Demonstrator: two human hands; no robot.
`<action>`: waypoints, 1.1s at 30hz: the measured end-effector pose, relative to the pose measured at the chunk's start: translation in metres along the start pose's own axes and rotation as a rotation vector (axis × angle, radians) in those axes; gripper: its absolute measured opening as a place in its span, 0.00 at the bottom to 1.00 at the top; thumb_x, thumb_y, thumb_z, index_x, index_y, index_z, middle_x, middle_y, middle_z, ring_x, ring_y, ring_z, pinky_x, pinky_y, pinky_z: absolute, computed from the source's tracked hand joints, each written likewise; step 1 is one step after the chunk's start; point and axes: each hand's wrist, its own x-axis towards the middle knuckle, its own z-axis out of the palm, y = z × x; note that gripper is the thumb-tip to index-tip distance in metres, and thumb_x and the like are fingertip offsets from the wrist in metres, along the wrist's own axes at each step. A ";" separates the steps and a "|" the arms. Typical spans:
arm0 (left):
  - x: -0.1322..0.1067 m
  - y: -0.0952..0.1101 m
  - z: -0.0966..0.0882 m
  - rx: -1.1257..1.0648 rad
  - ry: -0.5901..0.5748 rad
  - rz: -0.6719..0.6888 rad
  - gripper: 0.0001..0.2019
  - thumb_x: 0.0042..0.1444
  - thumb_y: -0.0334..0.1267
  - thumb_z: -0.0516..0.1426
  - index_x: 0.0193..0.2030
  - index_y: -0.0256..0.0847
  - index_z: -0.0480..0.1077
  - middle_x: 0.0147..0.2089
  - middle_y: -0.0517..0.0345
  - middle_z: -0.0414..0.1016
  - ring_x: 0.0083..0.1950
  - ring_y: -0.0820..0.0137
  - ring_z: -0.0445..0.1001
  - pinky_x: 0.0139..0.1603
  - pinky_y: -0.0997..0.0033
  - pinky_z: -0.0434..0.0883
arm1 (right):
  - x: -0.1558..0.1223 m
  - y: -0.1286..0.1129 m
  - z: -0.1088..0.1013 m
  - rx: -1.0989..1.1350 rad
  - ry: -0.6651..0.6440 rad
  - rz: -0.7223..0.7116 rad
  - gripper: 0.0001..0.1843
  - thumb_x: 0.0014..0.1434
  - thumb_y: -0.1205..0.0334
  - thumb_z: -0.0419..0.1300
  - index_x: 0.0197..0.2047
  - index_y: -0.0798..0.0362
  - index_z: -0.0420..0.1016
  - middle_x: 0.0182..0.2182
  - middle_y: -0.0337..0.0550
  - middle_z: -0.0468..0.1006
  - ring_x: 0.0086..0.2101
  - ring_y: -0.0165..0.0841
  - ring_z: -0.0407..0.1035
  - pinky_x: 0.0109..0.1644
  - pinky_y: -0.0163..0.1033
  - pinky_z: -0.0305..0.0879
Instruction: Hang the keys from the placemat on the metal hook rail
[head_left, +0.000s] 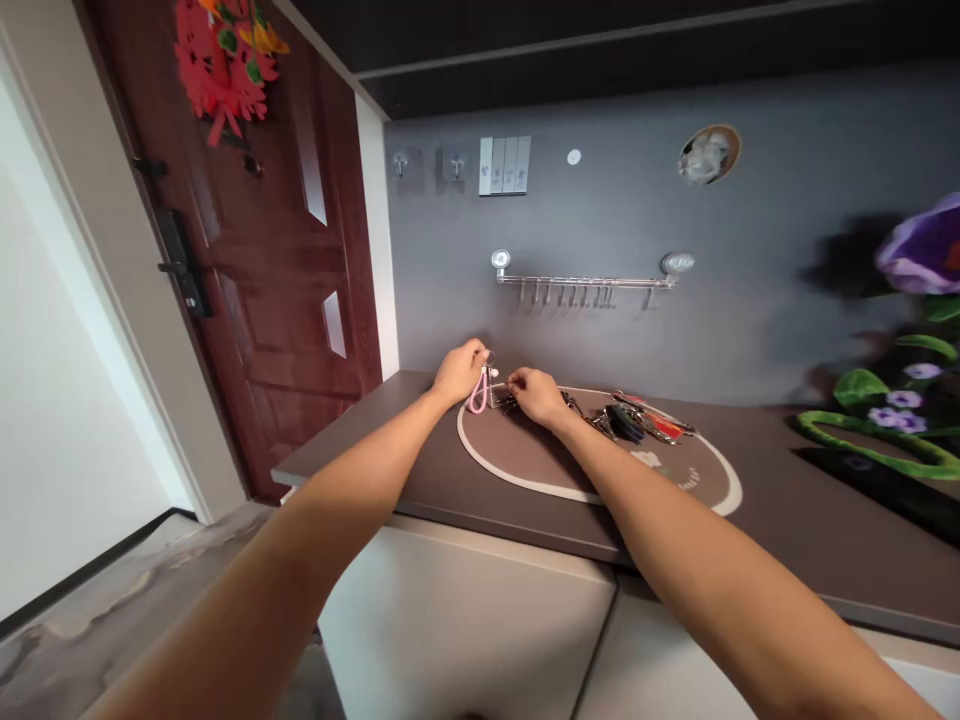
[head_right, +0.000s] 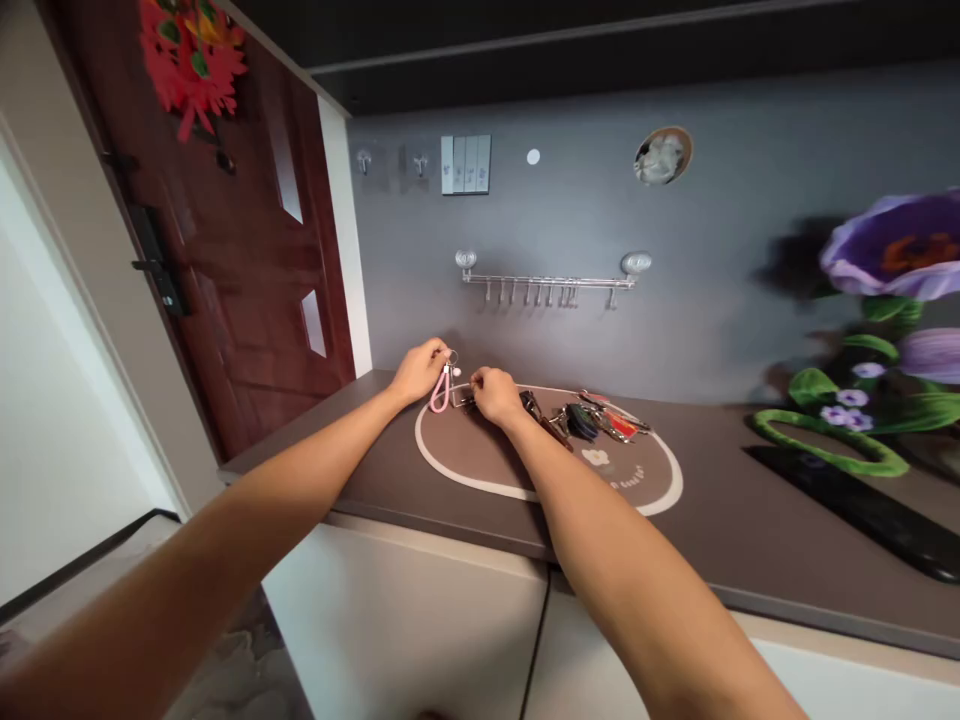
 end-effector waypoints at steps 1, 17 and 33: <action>0.000 0.000 0.000 -0.061 0.017 -0.009 0.09 0.57 0.39 0.47 0.32 0.39 0.64 0.30 0.58 0.72 0.31 0.72 0.69 0.35 0.73 0.63 | 0.000 0.000 0.000 0.000 0.004 -0.008 0.10 0.53 0.67 0.52 0.36 0.54 0.74 0.36 0.45 0.76 0.36 0.33 0.69 0.42 0.35 0.60; -0.003 0.013 0.005 -1.098 -0.162 -0.340 0.07 0.52 0.37 0.56 0.32 0.35 0.62 0.27 0.60 0.69 0.26 0.78 0.69 0.30 0.74 0.70 | -0.002 -0.014 -0.007 0.337 0.297 -0.214 0.13 0.56 0.56 0.48 0.38 0.53 0.70 0.36 0.45 0.72 0.39 0.33 0.65 0.45 0.39 0.59; -0.005 0.012 0.009 -0.855 -0.116 -0.211 0.15 0.51 0.48 0.52 0.31 0.36 0.63 0.29 0.58 0.69 0.29 0.75 0.68 0.31 0.74 0.66 | 0.005 -0.004 -0.002 0.659 0.266 -0.096 0.14 0.50 0.51 0.53 0.28 0.54 0.67 0.26 0.39 0.71 0.29 0.29 0.65 0.38 0.37 0.61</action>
